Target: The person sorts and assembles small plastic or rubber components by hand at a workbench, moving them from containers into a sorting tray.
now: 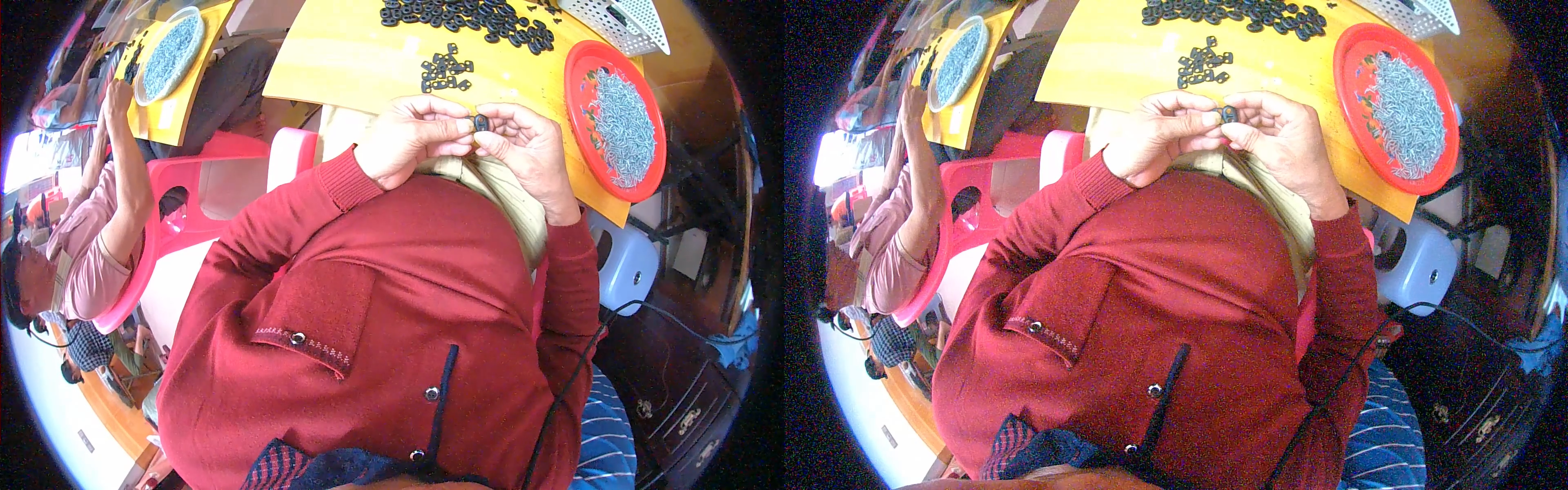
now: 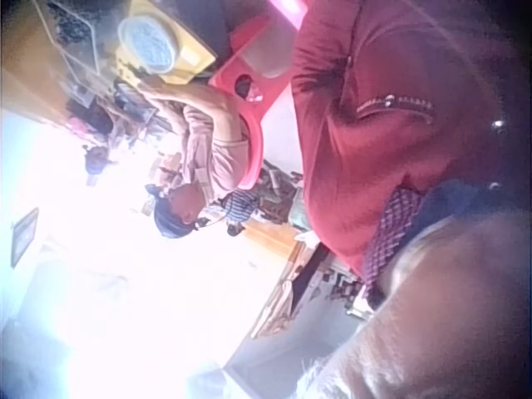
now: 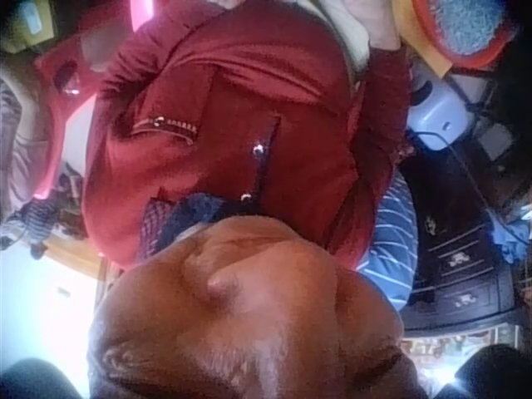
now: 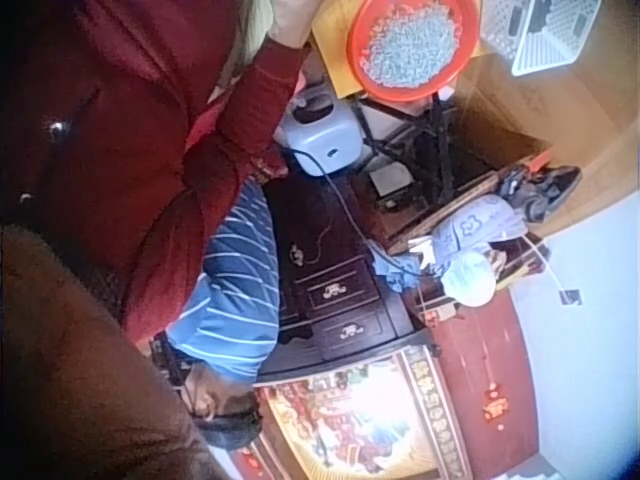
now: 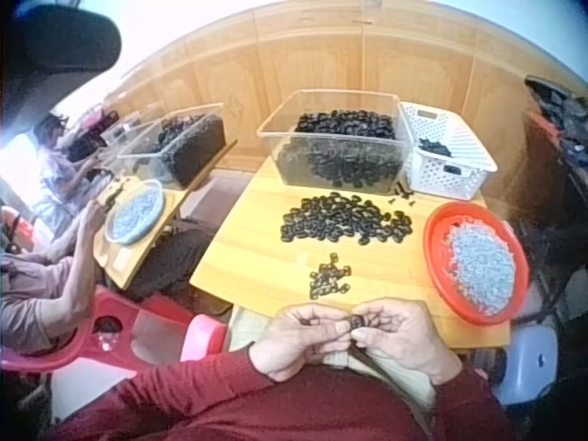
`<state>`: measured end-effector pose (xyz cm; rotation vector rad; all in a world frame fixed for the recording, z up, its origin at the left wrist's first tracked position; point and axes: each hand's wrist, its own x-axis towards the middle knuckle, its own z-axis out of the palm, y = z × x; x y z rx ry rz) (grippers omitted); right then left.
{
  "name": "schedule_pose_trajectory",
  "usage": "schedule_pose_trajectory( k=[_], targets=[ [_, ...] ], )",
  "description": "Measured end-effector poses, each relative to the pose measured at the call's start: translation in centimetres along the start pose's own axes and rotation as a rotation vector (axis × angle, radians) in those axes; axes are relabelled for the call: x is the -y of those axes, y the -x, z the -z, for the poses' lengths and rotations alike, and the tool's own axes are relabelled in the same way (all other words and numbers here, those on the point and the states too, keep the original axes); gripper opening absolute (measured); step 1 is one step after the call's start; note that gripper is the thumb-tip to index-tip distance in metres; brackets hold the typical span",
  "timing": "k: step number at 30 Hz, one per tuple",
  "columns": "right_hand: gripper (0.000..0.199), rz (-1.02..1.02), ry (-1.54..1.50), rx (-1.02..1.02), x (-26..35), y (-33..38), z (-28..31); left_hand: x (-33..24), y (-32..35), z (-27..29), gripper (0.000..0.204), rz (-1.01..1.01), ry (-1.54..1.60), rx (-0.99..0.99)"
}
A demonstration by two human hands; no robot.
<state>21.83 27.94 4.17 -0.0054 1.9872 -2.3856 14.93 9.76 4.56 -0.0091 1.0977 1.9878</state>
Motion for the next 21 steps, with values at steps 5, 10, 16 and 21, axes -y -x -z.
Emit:
schedule_pose_trajectory(
  k=[5,10,16,21],
  targets=[
    [0.027,-0.004,-0.032,-0.001,0.12,0.09,-0.09,0.02,0.03,-0.01,0.016,0.005,0.009,0.017],
    [0.027,0.016,-0.072,0.019,0.02,0.14,-0.10,0.10,0.01,0.08,0.016,0.007,-0.018,0.021],
    [0.027,0.019,-0.100,0.020,-0.10,0.19,-0.23,-0.05,0.25,0.02,0.016,-0.011,0.012,0.081],
    [0.026,0.054,-0.137,0.025,-0.32,0.23,-0.38,-0.12,0.35,0.00,0.016,-0.003,0.015,0.085]
  ],
)
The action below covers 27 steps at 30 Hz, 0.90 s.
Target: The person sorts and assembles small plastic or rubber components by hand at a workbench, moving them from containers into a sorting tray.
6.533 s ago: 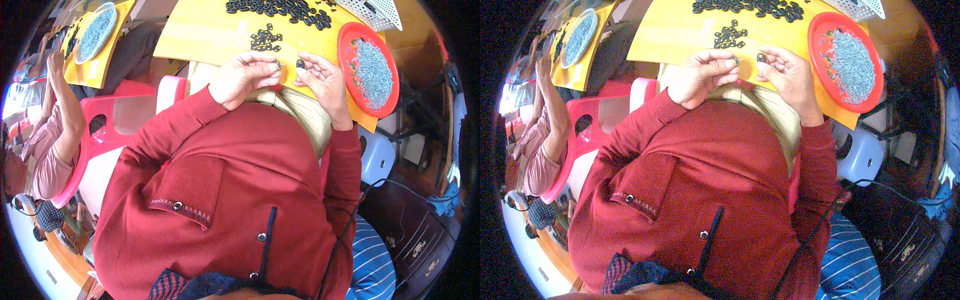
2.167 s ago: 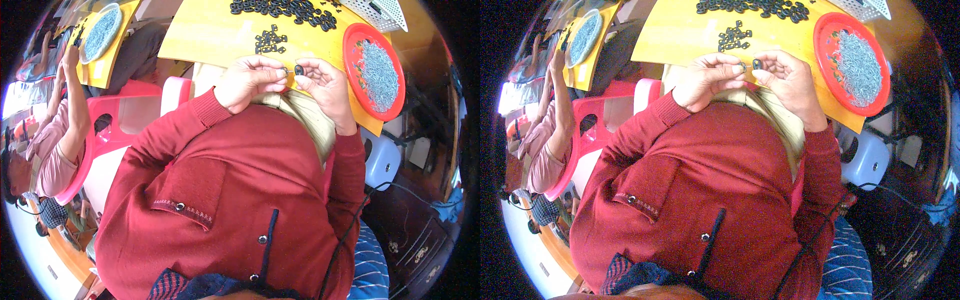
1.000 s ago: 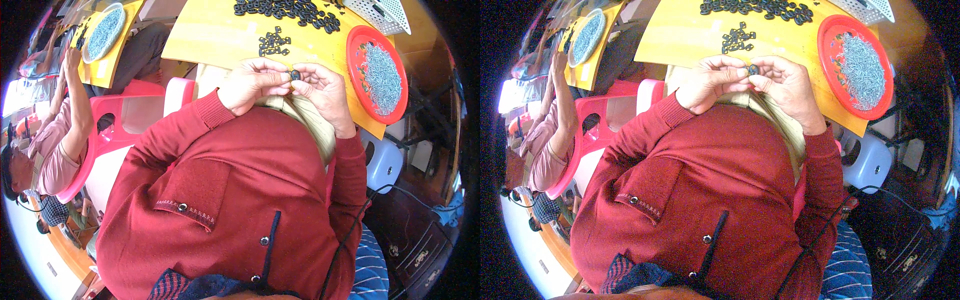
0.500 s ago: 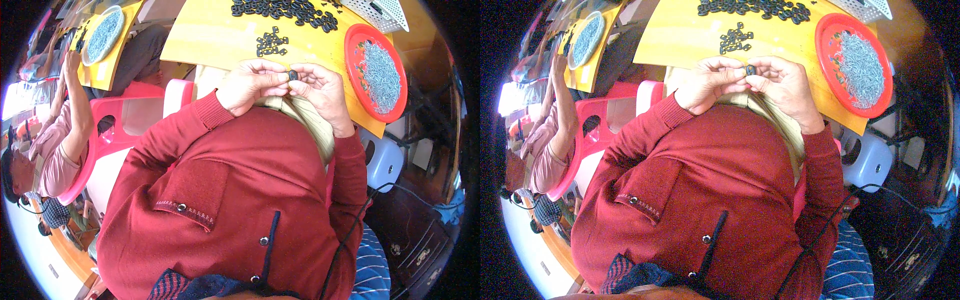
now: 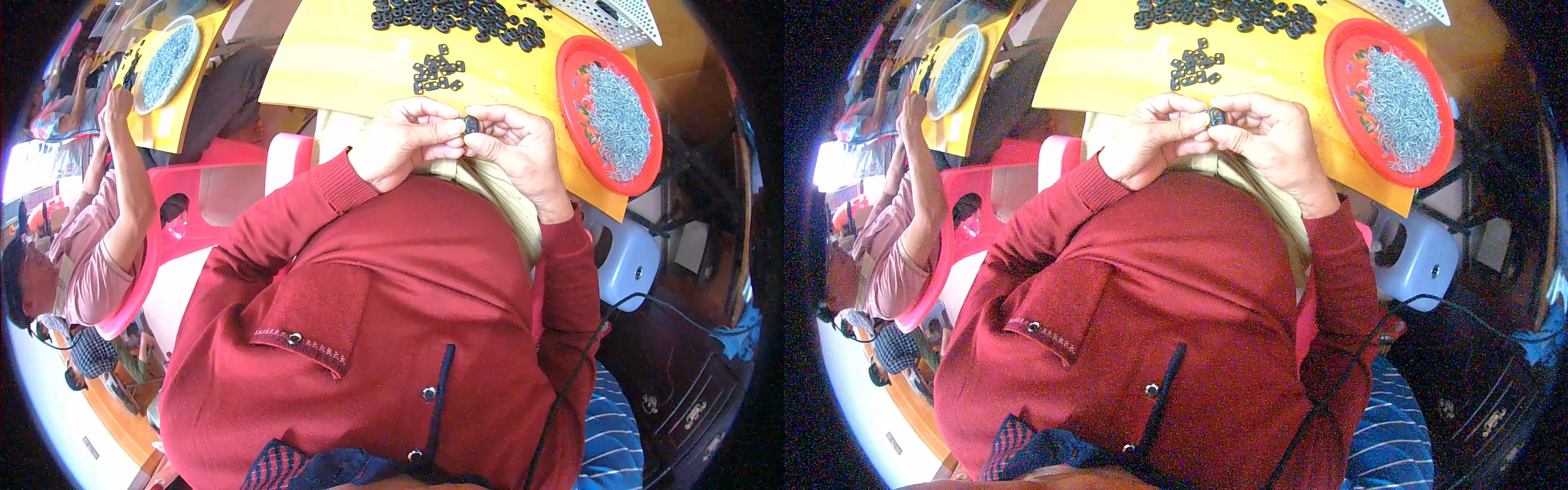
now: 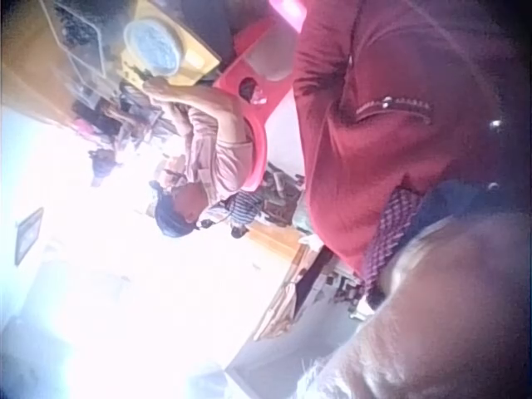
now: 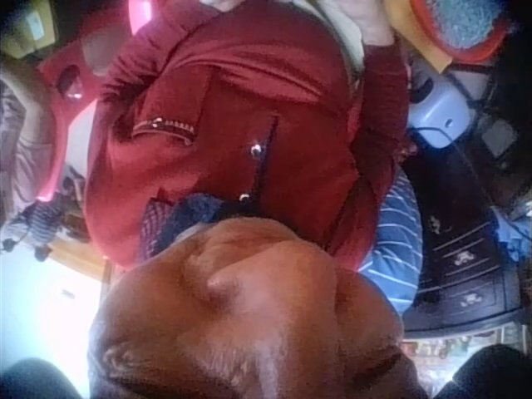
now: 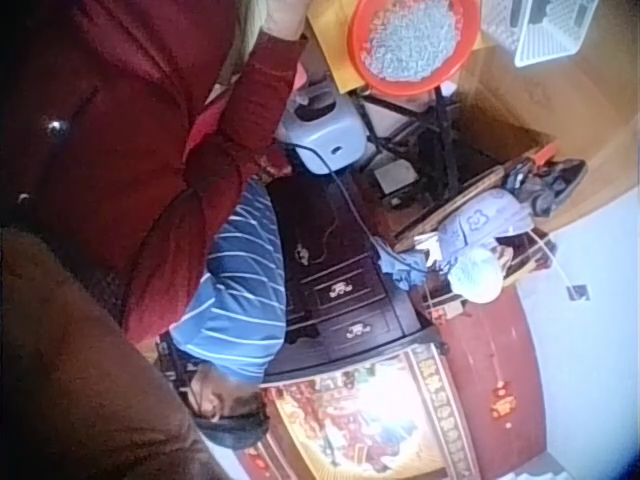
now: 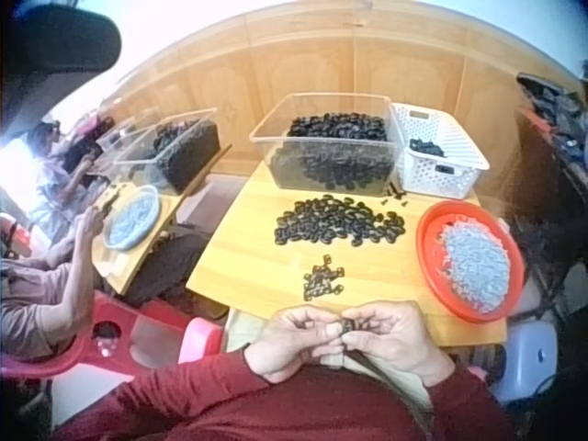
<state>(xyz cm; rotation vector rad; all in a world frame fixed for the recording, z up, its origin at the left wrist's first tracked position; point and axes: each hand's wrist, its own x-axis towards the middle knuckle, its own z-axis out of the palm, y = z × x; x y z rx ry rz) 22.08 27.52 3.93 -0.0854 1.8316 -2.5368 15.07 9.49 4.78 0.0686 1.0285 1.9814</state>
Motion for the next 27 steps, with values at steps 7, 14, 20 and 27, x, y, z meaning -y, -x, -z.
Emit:
schedule_pose_trajectory(
  k=[7,14,20,27],
  targets=[
    [0.026,0.003,0.024,-0.022,0.2,0.1,-0.2,-0.1,0.2,-0.3,0.016,0.013,-0.012,-0.026],
    [0.024,0.027,0.049,-0.030,0.3,0.2,-0.5,0.1,0.2,-0.3,0.016,-0.027,-0.056,-0.047],
    [0.023,0.032,0.065,-0.046,0.4,0.1,-0.9,0.1,0.3,-0.4,0.017,-0.047,-0.068,-0.057],
    [0.021,0.075,0.040,-0.052,0.3,0.0,-1.2,0.0,0.4,-0.4,0.015,-0.063,-0.021,-0.029]
  ],
)
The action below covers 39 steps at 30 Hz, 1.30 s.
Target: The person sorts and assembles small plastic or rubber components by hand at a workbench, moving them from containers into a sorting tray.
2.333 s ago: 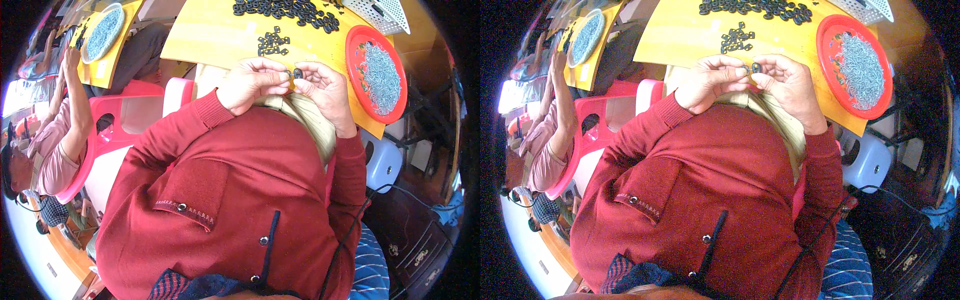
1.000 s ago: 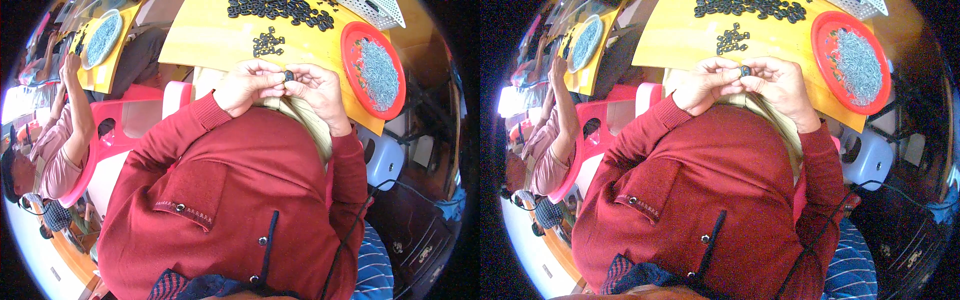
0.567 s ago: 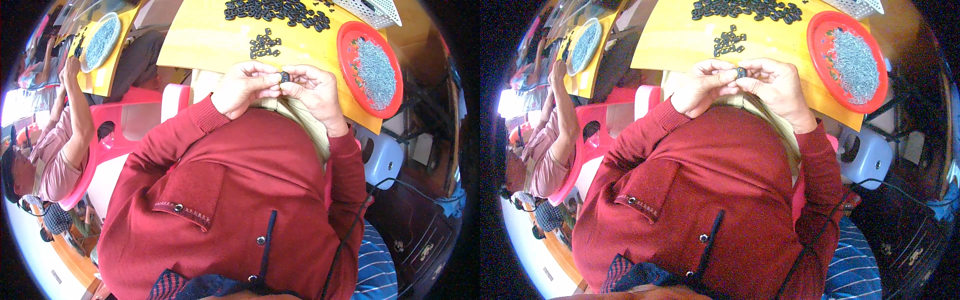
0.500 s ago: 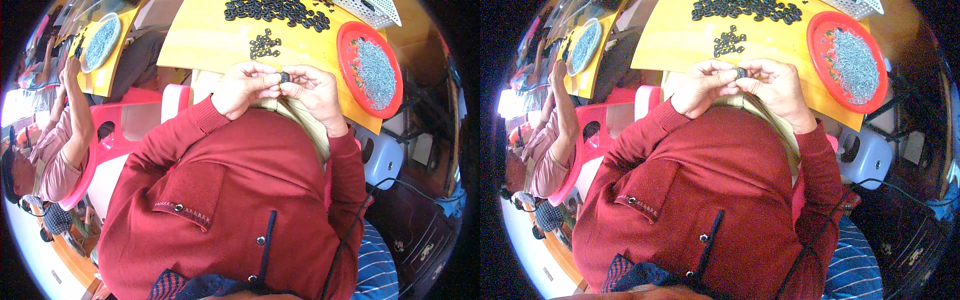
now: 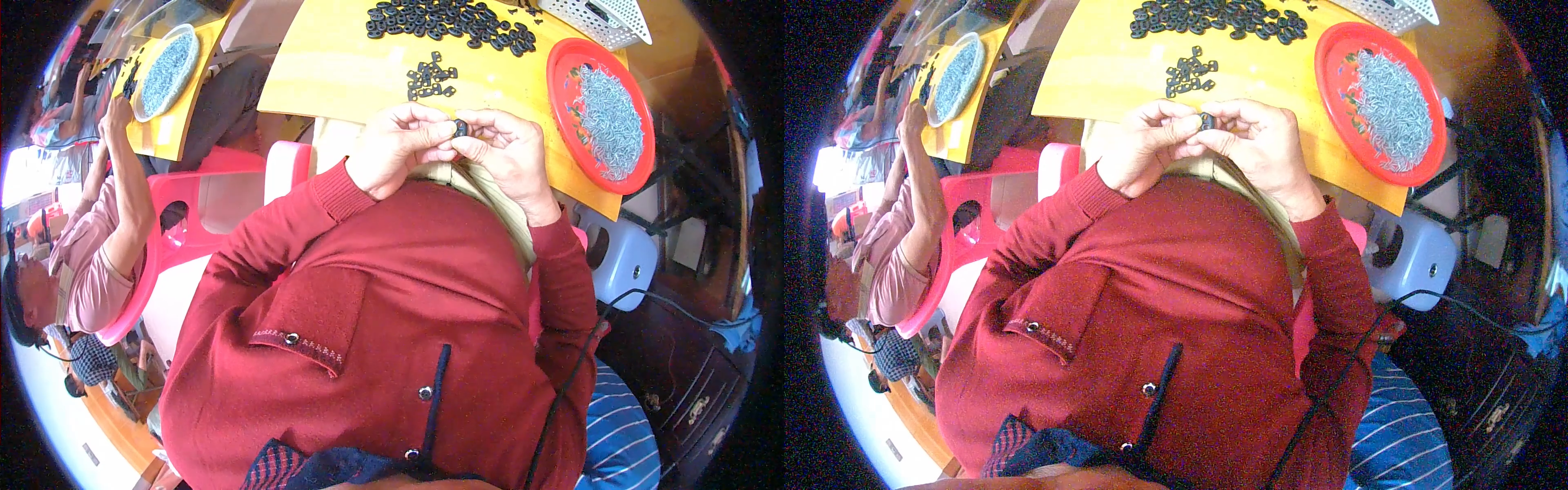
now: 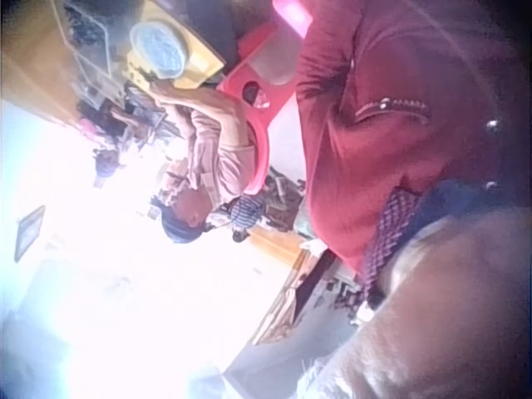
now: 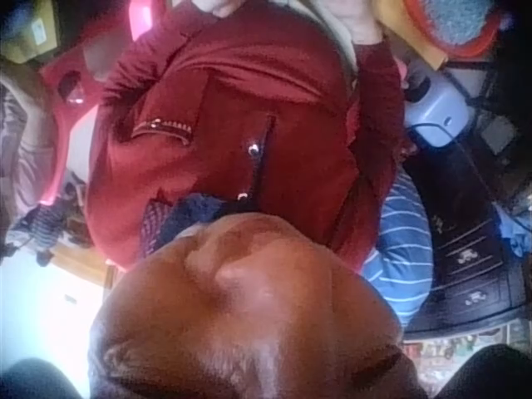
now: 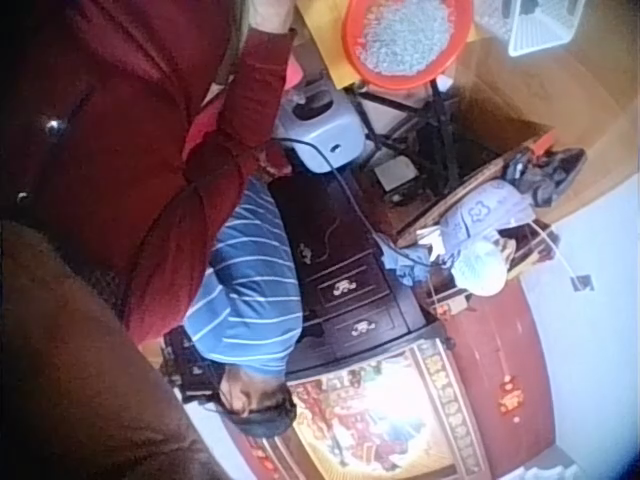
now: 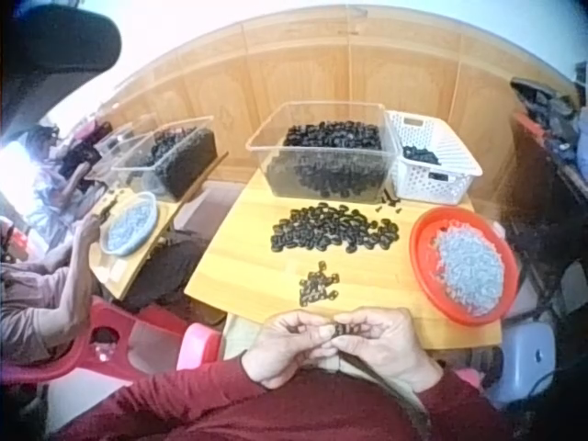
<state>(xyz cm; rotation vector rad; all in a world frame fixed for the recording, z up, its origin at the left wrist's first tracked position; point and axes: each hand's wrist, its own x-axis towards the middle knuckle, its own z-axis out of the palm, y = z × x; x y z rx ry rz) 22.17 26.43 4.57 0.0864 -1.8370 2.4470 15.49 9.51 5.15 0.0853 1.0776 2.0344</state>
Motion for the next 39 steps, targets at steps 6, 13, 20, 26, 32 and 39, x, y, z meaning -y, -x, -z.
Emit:
schedule_pose_trajectory(
  k=[6,13,20,26,32,39],
  targets=[
    [0.027,0.003,-0.027,0.017,-0.2,0.1,0.4,0.0,0.0,0.4,0.012,0.036,0.046,0.083],
    [0.024,0.069,0.016,-0.005,0.4,0.0,-0.3,-0.2,0.0,0.2,0.011,0.119,0.154,0.140],
    [0.024,0.137,0.032,0.004,0.3,0.0,-0.6,-0.2,-0.1,0.4,0.006,0.119,0.145,0.194],
    [0.024,0.133,0.017,0.003,0.6,0.3,-1.1,-0.4,0.4,0.2,0.006,0.095,0.101,0.219],
    [0.026,0.211,0.126,0.002,0.3,0.5,-1.1,-0.5,0.6,-0.4,0.006,0.059,0.123,0.217],
    [0.025,0.070,0.058,0.035,1.8,0.8,-1.2,-0.9,1.1,-0.8,0.006,0.084,0.089,0.194]
  ],
)
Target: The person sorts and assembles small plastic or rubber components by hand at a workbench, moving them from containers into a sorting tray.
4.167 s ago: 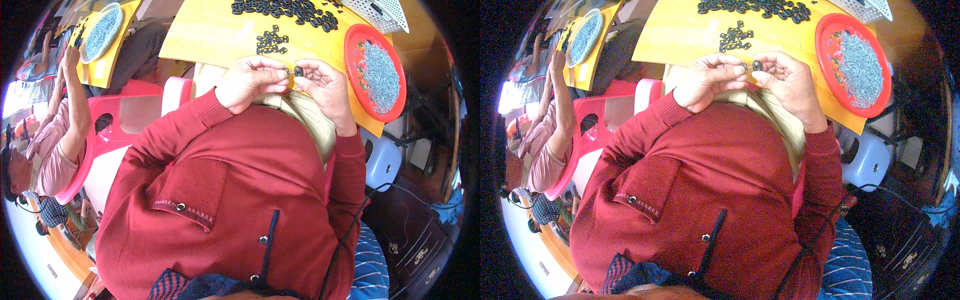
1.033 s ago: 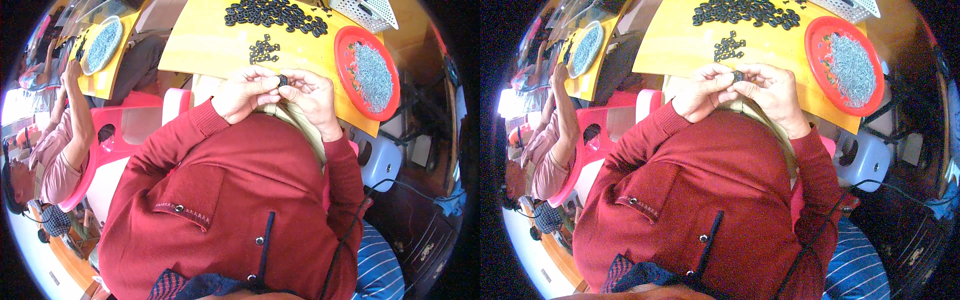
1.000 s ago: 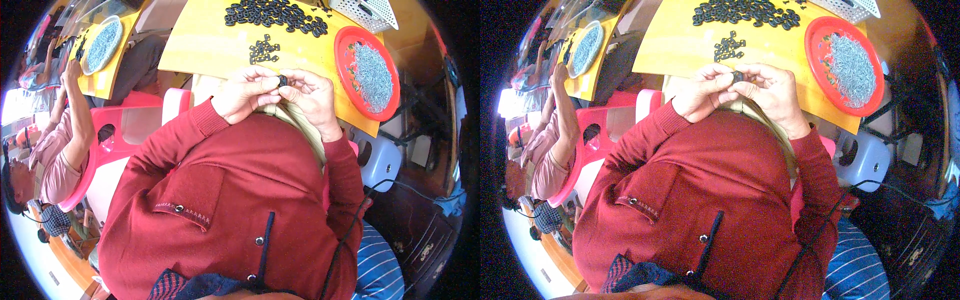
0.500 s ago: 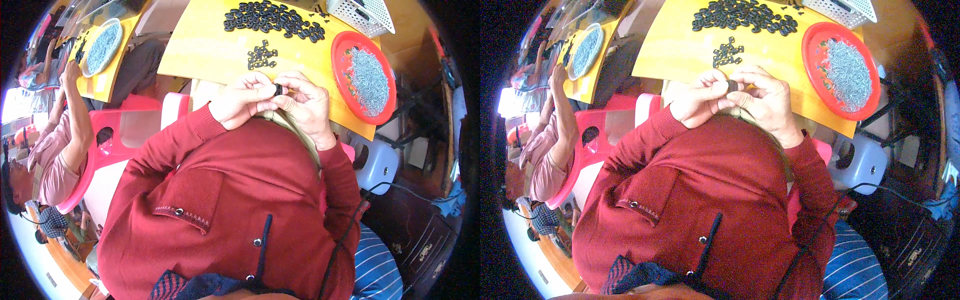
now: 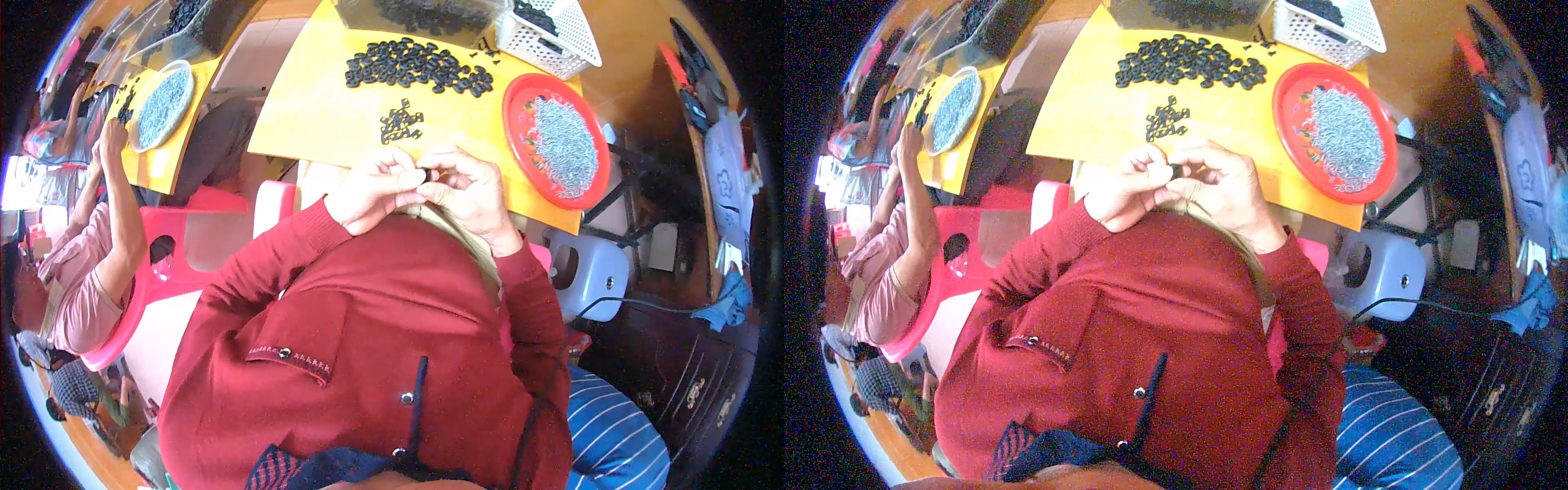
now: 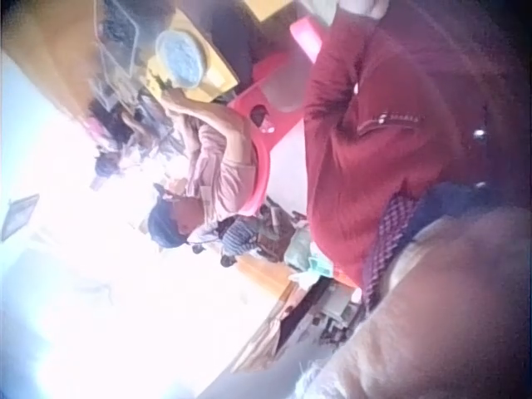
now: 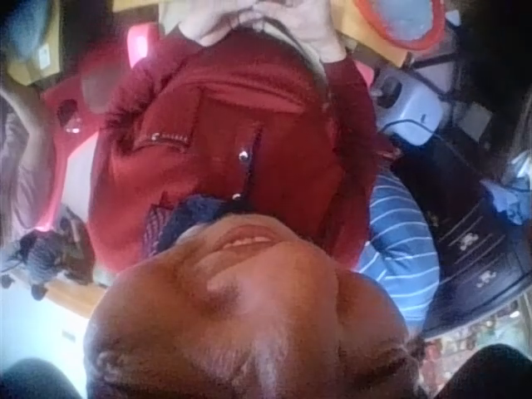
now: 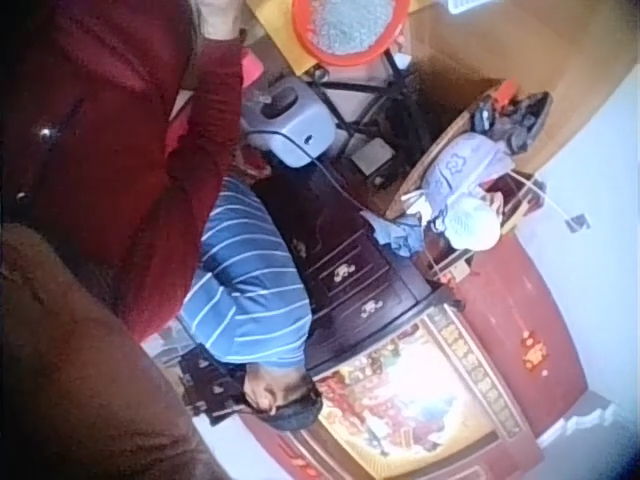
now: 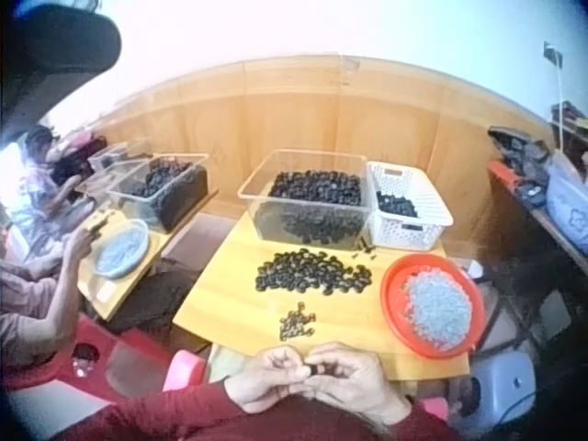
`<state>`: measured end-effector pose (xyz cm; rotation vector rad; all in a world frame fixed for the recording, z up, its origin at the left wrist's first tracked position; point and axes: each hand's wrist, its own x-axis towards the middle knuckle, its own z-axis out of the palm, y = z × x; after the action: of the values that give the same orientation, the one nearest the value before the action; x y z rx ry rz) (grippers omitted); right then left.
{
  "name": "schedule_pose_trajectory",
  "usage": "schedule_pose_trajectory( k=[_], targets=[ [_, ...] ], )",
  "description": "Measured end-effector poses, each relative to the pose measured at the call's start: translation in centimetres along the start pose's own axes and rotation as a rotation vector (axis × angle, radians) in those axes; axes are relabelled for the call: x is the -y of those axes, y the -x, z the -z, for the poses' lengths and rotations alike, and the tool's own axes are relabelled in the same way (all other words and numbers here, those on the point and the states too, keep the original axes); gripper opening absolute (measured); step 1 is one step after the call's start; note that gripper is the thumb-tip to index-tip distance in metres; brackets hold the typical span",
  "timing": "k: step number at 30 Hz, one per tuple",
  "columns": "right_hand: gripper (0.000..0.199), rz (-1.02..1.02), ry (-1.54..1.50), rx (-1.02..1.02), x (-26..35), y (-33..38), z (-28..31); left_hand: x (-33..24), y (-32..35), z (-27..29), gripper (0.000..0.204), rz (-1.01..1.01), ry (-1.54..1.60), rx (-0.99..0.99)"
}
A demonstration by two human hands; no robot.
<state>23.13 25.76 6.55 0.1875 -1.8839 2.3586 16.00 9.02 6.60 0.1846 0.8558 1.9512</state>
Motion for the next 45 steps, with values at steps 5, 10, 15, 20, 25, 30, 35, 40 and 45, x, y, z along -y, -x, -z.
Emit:
schedule_pose_trajectory(
  k=[5,10,15,20,25,30,35,40,45],
  targets=[
    [0.015,0.062,-0.012,0.061,0.4,0.2,0.5,0.4,-0.4,0.5,0.006,0.052,0.025,0.056],
    [0.015,0.024,-0.019,0.031,1.5,0.2,0.7,0.1,0.0,-0.7,0.007,0.025,-0.005,0.050],
    [0.013,0.403,0.571,-0.529,5.3,-2.7,4.4,0.3,0.1,-0.8,0.008,0.031,-0.008,-0.006],
    [0.018,0.691,0.868,-0.908,11.6,-7.8,9.6,0.7,0.5,-0.9,0.007,0.020,-0.081,-0.003],
    [0.027,0.622,1.268,-0.909,10.8,-12.3,18.2,0.8,0.3,-1.0,0.007,0.025,-0.107,-0.019],
    [0.026,0.330,1.109,-0.677,6.5,-9.9,15.5,0.9,0.1,-0.3,0.011,-0.008,-0.234,-0.126],
    [0.022,0.058,1.041,-0.407,2.4,-5.9,8.9,1.3,-0.4,0.3,0.010,-0.008,-0.248,-0.120],
    [0.022,0.125,0.979,-0.121,-0.7,-5.2,6.6,1.3,-0.6,0.4,0.010,-0.025,-0.313,-0.100],
    [0.023,0.157,1.083,0.009,-1.4,-6.0,5.7,1.3,-0.5,0.9,0.010,-0.008,-0.348,-0.097]
  ],
)
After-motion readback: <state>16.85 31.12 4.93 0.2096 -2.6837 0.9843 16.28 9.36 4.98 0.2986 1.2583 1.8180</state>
